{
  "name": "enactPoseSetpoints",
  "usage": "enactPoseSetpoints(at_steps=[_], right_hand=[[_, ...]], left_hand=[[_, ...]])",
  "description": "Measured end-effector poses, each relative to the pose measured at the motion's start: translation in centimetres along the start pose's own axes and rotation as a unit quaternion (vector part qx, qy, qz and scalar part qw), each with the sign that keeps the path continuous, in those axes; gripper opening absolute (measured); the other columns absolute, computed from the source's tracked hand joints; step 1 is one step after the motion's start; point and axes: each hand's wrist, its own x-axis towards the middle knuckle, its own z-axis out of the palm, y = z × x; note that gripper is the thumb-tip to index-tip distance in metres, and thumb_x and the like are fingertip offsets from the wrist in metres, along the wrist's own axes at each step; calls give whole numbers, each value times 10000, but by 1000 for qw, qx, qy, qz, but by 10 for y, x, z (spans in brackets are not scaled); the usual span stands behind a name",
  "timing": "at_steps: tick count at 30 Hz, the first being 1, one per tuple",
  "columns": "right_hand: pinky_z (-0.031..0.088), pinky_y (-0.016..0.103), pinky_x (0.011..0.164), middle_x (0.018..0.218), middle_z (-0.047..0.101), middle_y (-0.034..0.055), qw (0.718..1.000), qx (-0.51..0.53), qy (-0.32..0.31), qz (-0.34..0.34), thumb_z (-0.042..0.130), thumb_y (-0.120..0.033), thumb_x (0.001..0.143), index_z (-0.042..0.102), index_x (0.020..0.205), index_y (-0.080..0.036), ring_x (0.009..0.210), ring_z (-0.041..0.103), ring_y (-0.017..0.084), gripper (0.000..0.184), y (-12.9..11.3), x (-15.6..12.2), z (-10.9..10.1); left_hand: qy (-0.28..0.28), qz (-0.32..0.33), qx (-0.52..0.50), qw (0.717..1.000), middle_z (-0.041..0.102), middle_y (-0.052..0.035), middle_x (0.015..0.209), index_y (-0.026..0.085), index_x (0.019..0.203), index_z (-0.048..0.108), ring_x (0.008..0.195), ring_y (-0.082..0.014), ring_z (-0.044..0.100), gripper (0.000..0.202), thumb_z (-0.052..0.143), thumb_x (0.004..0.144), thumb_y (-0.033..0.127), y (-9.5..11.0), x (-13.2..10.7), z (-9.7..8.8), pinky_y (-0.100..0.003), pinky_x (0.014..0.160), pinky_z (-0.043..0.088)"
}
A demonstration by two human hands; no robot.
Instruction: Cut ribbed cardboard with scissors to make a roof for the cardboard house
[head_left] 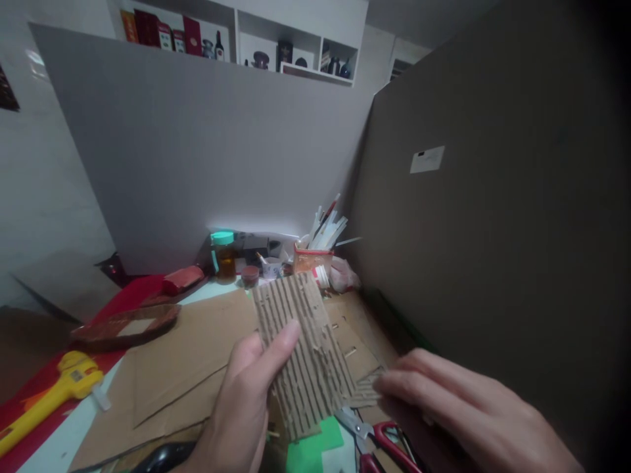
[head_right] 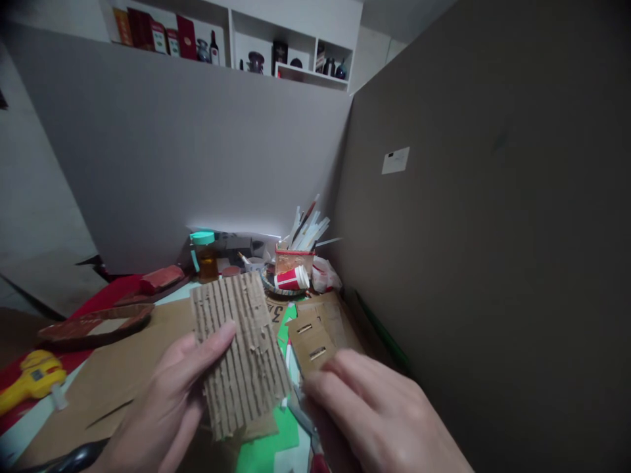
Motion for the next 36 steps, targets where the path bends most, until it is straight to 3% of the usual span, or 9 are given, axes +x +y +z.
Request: enactPoseSetpoints(at_steps=[1,3,6,10,16,21,27,36], right_hand=[[441,196,524,749,593,-12,1000,16,16,12,566,-187,988,637,970,-214,591,562,83,77,-2,8,0],[489,190,626,836,615,18,997,57,43,24,584,-90,952,621,1060,-184,699,600,94,148,-7,20,5],[520,209,770,964,637,58,992,91,79,28,610,-47,921,608,1128,-150,858,629,120,231,-12,27,23],[495,206,740,921,622,37,988,104,110,44,611,-55,926,619,1068,-150,816,604,107,171,-10,29,42],[461,161,669,846,609,-23,970,187,91,122,601,-137,959,617,958,-199,729,586,70,64,-5,37,43],[414,191,584,747,591,-38,947,253,67,185,597,-219,956,622,827,-206,655,548,86,132,-4,41,41],[440,204,624,732,610,-14,894,386,18,229,637,-262,908,627,747,-177,668,549,109,182,4,45,43],[380,178,518,653,522,-36,931,320,59,165,560,-137,861,539,702,-180,559,471,80,166,-1,43,45]], left_hand=[[0,6,2,1000,780,-45,1022,183,1074,739,1007,-220,702,335,753,825,407,-1,0,0,-218,712,567],[1,15,11,1000,783,-54,983,182,1125,728,956,-230,715,389,766,813,411,-3,0,0,-239,694,572],[8,40,44,998,786,-59,863,174,1175,719,823,-239,728,467,781,798,442,-8,3,0,-258,622,562],[9,94,82,992,782,-56,787,158,1087,771,720,-220,712,400,780,803,439,-11,6,-1,-260,618,557],[-10,138,108,984,801,-35,898,215,1043,803,878,-227,716,312,783,809,420,-15,10,-6,-268,788,573],[-27,146,89,985,792,-19,1082,263,1102,782,978,-218,717,318,800,802,368,-15,14,-8,-271,885,558],[-76,90,46,992,786,-38,1117,274,1061,798,1142,-268,675,308,836,757,305,-8,11,-2,-345,1037,509],[-91,54,14,994,779,-55,1094,233,1072,780,1125,-260,670,242,767,831,244,-4,10,3,-357,1035,482]])
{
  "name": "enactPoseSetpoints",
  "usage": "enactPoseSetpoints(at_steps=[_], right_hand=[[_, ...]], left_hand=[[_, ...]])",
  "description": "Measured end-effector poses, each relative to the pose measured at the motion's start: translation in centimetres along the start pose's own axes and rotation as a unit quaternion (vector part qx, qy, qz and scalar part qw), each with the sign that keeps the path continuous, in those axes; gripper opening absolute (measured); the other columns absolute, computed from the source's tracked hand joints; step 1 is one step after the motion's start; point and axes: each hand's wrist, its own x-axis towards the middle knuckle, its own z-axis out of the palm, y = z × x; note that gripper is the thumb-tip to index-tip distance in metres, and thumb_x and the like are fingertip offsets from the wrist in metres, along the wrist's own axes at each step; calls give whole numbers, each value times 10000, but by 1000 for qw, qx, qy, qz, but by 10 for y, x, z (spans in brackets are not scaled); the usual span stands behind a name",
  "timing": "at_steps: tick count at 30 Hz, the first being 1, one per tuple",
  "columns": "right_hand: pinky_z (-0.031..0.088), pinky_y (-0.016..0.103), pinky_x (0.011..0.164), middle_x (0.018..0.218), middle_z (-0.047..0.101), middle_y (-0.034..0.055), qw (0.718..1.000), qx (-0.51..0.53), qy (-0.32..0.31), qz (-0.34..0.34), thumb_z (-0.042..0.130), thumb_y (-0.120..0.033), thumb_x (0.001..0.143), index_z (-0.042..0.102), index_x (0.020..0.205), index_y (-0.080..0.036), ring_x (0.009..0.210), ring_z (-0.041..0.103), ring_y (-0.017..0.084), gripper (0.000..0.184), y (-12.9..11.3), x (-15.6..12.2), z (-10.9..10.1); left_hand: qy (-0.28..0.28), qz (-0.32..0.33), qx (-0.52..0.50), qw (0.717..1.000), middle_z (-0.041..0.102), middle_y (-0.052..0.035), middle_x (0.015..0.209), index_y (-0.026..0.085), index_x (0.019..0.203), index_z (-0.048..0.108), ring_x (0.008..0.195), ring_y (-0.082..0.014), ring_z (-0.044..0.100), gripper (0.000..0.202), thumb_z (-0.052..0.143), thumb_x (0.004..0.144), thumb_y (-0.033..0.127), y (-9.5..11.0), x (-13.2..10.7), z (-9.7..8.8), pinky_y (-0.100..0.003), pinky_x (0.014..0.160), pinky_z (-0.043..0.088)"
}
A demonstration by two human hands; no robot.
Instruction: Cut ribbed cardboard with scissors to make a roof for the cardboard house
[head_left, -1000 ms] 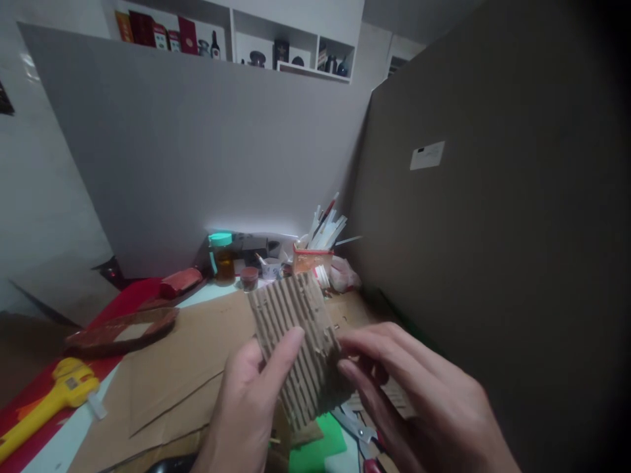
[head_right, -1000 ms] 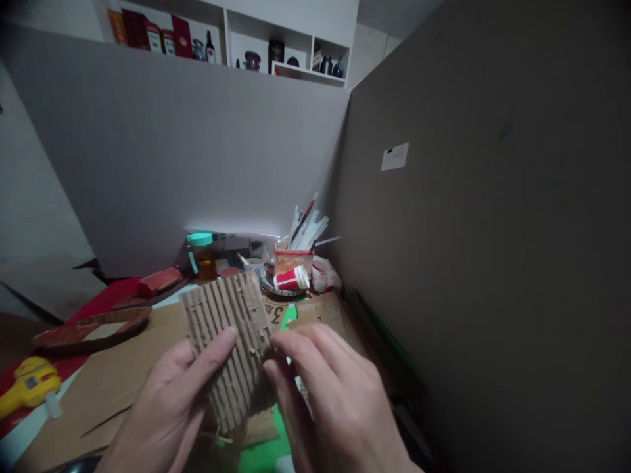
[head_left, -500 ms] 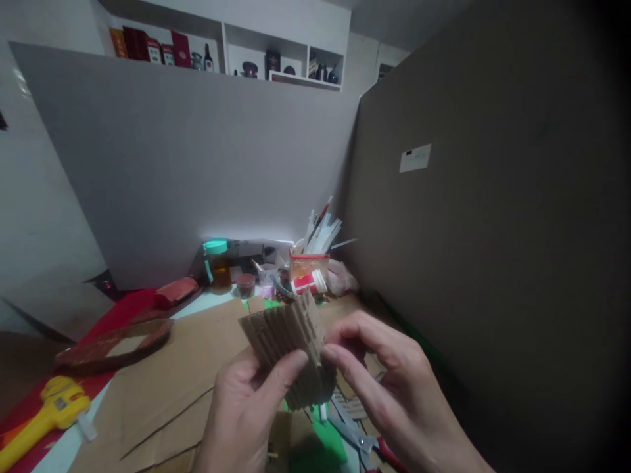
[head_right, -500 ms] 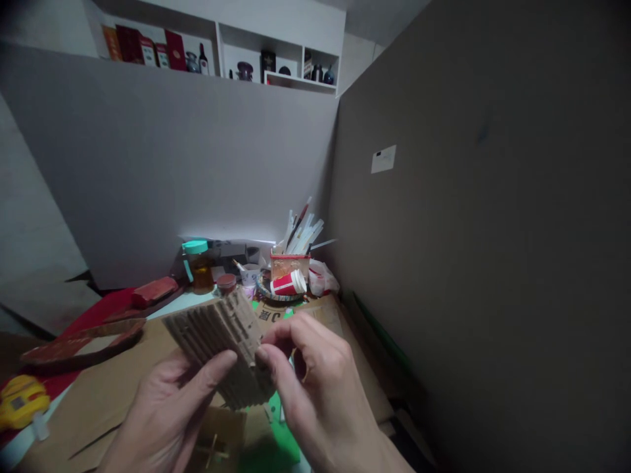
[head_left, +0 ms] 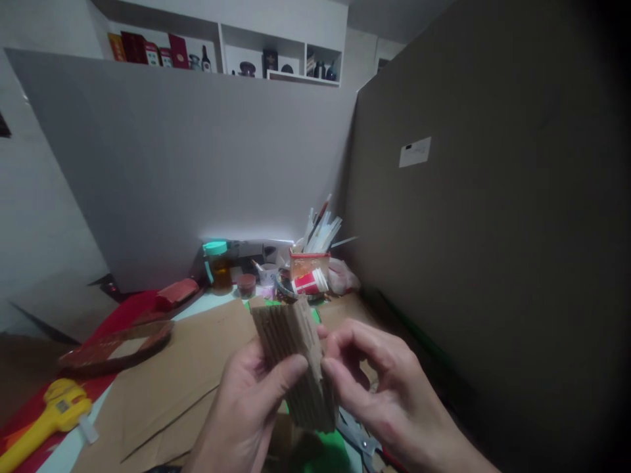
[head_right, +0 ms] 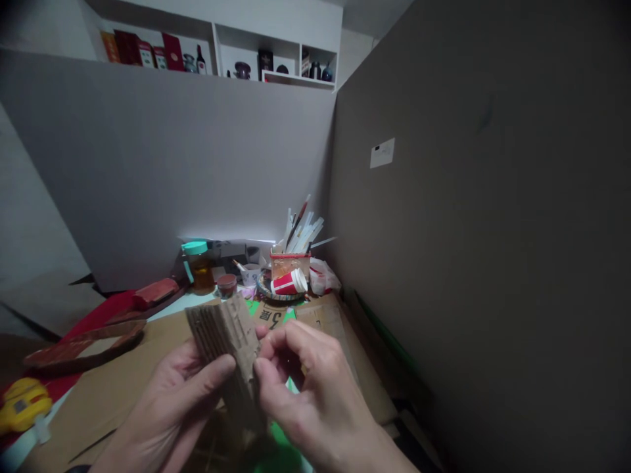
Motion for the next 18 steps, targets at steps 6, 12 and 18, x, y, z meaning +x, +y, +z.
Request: enactPoseSetpoints(at_steps=[6,12,18], right_hand=[[408,155,560,704,533,-56,999,-30,-5,-26,584,-144,904,551,771,-200,605,506,65,149,-3,-5,-5],[446,178,613,770,575,-36,997,-60,-11,-39,572,-185,970,608,852,-203,669,556,80,124,0,-7,-7],[469,200,626,798,595,-16,995,-72,-7,-61,557,-145,966,634,921,-197,688,587,95,104,-1,-6,-8]], left_hand=[[10,-13,-16,1000,760,-48,1049,196,1125,742,963,-173,652,247,709,884,237,1,3,-2,-272,900,488],[-21,-26,-49,998,745,-75,1096,165,1166,717,1079,-212,644,253,639,931,217,7,5,-1,-308,956,496],[-31,-28,-45,998,741,-95,1126,156,1165,705,1125,-246,643,252,613,950,251,7,5,1,-316,931,526]])
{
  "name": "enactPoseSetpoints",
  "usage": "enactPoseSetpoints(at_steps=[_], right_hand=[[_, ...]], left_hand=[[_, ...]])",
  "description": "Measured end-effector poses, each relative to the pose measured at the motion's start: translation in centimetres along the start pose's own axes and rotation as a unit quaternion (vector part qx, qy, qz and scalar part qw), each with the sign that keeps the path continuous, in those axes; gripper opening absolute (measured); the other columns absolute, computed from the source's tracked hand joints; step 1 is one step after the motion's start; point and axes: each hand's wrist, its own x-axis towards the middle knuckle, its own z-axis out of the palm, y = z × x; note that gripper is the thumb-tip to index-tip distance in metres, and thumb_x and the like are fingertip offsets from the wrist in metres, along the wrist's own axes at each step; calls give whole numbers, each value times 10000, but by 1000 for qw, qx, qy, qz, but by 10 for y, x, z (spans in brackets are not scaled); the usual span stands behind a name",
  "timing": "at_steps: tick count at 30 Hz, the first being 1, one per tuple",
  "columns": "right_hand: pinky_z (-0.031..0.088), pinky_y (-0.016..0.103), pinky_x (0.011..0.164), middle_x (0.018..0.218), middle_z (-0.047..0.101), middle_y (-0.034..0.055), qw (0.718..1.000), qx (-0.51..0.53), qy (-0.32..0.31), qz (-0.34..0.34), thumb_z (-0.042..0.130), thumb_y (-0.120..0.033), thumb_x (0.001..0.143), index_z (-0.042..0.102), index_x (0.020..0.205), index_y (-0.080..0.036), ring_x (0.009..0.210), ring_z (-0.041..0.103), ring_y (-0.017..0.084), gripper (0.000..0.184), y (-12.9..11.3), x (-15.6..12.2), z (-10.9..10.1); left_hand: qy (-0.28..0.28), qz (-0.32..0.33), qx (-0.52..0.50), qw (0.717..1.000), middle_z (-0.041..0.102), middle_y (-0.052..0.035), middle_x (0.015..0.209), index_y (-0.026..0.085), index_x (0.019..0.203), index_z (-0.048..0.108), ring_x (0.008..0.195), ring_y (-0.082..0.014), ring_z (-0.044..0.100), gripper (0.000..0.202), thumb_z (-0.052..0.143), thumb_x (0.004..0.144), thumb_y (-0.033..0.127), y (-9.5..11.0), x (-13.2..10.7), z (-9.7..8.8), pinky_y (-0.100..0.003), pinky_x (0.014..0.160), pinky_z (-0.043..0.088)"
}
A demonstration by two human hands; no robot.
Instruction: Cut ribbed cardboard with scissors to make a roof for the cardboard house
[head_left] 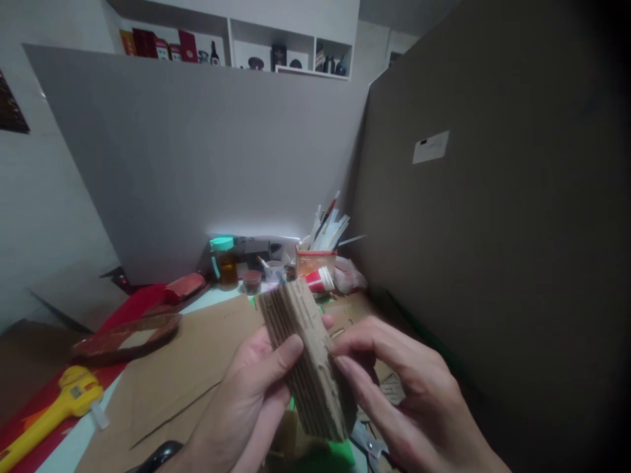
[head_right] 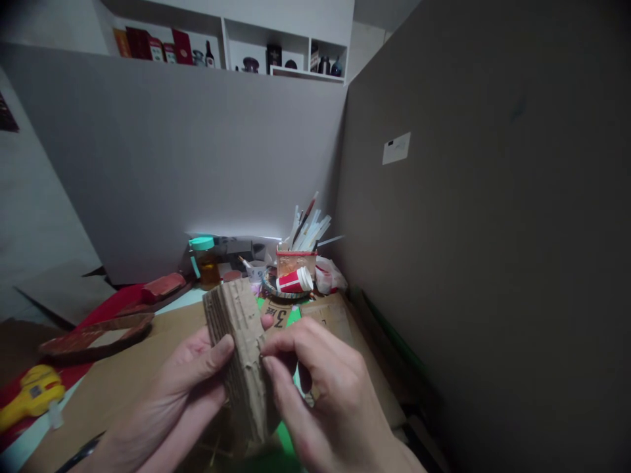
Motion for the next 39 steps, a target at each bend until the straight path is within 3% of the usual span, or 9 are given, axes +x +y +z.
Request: enactPoseSetpoints(at_steps=[5,8,11,16,22,26,29,33,39], right_hand=[[464,189,596,785,603,-27,1000,-9,12,1,568,-147,962,652,940,-211,665,579,84,107,-3,0,-5],[500,188,683,846,621,4,1000,-24,3,-14,566,-121,955,645,968,-180,751,610,98,99,-4,-1,-3],[521,224,753,843,618,40,998,-43,11,-53,565,-79,932,647,956,-148,793,608,131,110,-3,-3,2],[506,254,727,827,615,66,989,-84,49,-112,578,-13,894,640,944,-127,798,599,152,139,1,-5,5],[491,247,661,774,598,40,993,-73,36,-91,557,-82,917,624,879,-156,728,578,146,107,3,-3,5],[463,194,589,762,561,1,999,-37,-17,-11,537,-113,931,574,825,-197,713,561,120,140,-4,-5,1],[447,176,575,759,551,-27,1000,-16,-15,2,546,-119,944,556,826,-210,667,550,89,149,-8,-4,-4],[496,165,683,862,616,-9,999,-24,9,-30,560,-72,948,617,958,-192,756,611,77,134,-3,-2,-4],[562,252,848,1030,644,72,993,-40,20,-109,612,-3,888,620,1154,-165,952,642,151,311,-4,-7,1]], left_hand=[[0,-6,-15,1000,734,-102,1173,162,1202,691,1105,-245,663,283,628,941,254,0,1,1,-322,949,526],[8,0,-9,1000,732,-95,1176,167,1208,690,1140,-253,648,281,612,943,217,-1,1,0,-343,1006,500],[8,5,-1,1000,739,-89,1162,180,1186,711,1159,-259,638,275,626,924,184,-4,-1,0,-348,1005,508],[6,27,12,1000,758,-57,1133,232,1152,745,1179,-237,631,285,692,877,177,-8,-1,-1,-297,980,520],[11,20,10,1000,769,-84,1093,209,1079,779,1111,-266,669,227,721,860,194,-7,-2,-2,-370,1024,505],[11,24,16,1000,762,-84,1110,192,1081,764,1111,-269,667,222,720,869,239,-5,-2,-2,-352,1007,509],[25,17,26,999,750,-93,1148,178,1145,722,1105,-268,671,257,680,897,234,-3,-1,-2,-342,965,527],[14,9,22,1000,751,-106,1135,157,1137,721,1107,-267,670,244,659,909,216,-3,1,-1,-342,975,523],[-8,17,-1,1000,764,-80,1080,173,1100,760,1155,-244,640,222,666,899,175,-4,-1,-3,-328,1027,491]])
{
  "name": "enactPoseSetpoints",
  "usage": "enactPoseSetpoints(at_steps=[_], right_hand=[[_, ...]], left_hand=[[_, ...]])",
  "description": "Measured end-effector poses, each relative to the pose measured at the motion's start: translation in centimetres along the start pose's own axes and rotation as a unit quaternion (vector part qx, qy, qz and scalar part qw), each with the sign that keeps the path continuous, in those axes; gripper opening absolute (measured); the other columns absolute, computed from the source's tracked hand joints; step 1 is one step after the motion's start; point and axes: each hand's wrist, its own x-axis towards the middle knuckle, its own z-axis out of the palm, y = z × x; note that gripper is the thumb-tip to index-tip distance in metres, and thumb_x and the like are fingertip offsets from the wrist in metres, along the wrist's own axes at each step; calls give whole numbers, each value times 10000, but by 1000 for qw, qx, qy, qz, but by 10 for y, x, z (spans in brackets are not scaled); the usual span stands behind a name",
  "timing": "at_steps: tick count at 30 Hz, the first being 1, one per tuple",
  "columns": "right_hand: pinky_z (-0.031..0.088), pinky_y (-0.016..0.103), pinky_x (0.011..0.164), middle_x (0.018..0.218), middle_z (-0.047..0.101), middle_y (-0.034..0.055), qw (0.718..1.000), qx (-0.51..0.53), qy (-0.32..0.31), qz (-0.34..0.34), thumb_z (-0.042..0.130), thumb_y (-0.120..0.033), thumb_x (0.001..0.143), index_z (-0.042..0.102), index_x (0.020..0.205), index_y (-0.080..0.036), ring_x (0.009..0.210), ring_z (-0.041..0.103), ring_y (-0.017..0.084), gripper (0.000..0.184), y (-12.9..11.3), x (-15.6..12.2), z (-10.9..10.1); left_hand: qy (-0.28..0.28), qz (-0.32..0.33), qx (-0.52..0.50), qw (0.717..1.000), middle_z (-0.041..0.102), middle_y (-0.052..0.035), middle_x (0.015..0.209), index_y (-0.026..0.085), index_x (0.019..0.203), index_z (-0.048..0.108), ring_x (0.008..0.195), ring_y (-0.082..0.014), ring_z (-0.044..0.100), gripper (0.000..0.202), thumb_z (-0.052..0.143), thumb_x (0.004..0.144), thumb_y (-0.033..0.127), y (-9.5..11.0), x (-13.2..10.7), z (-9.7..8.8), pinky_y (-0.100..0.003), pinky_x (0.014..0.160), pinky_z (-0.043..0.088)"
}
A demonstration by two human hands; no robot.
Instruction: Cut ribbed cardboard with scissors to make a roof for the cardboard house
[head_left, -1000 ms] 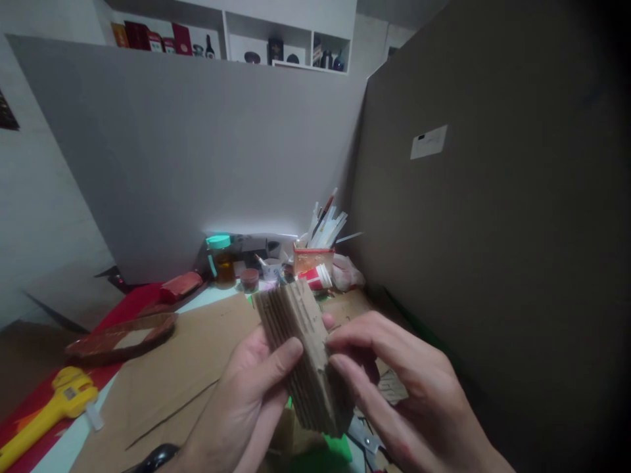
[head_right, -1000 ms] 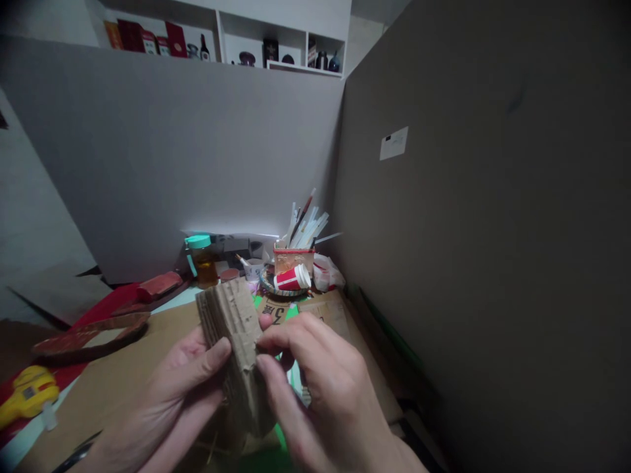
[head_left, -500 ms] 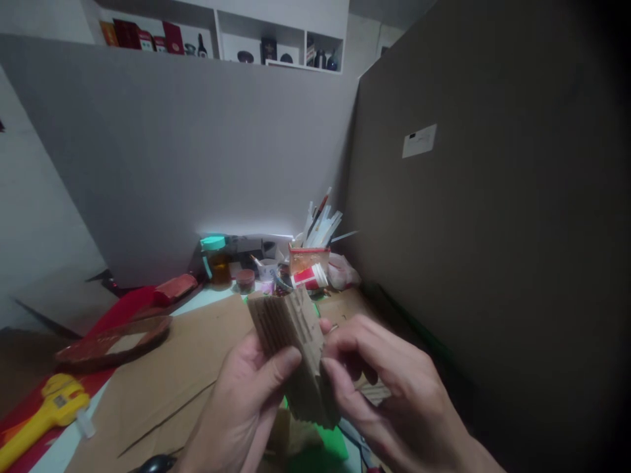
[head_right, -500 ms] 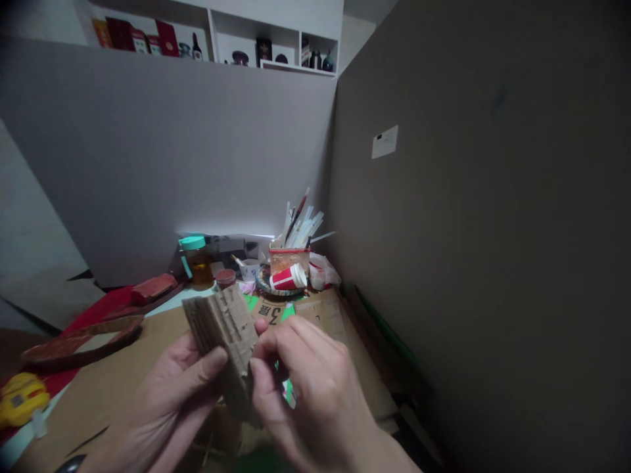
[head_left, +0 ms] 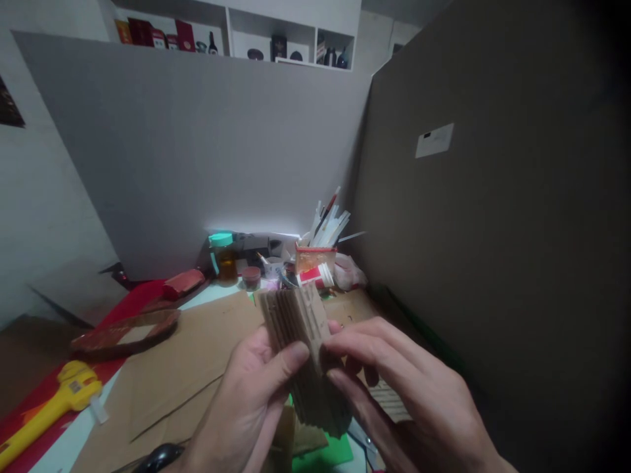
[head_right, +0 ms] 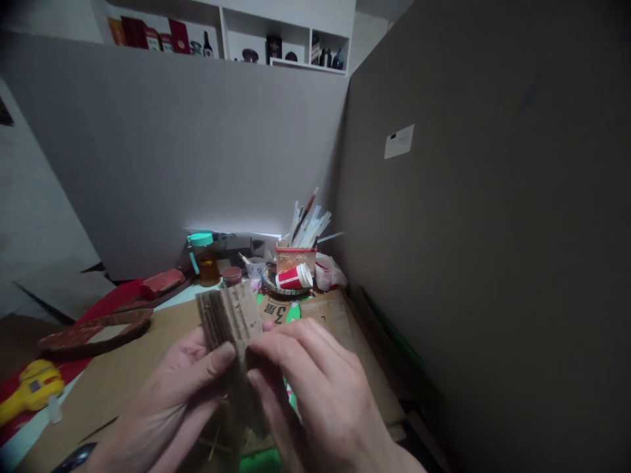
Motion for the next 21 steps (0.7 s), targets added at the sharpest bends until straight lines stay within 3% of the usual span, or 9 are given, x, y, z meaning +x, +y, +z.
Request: enactPoseSetpoints(at_steps=[8,14,17,21], right_hand=[[522,282,748,950,646,68,996,-84,-16,-37,617,8,883,600,1117,-144,858,599,159,280,1,-2,6],[458,329,617,857,647,101,979,-177,15,-97,600,-10,887,624,1097,-68,721,554,185,219,1,-6,13],[399,316,569,779,610,96,971,-211,12,-113,629,30,816,639,987,-72,667,501,178,199,3,-10,18],[294,302,536,675,501,40,973,-200,52,-100,630,18,803,579,807,-126,593,387,139,152,8,-11,27]], left_hand=[[39,8,23,999,775,-74,1027,170,1052,763,996,-213,699,190,692,894,246,1,0,3,-293,933,526],[63,1,29,998,772,-90,1058,156,1130,730,1032,-236,695,269,707,884,263,-5,-1,2,-291,881,537],[65,0,29,997,757,-104,1133,155,1170,712,1080,-237,684,294,692,894,254,-8,-1,1,-264,850,540],[62,-6,49,997,781,-81,1041,170,1102,745,1012,-217,706,246,722,871,248,-8,-2,0,-241,822,546]])
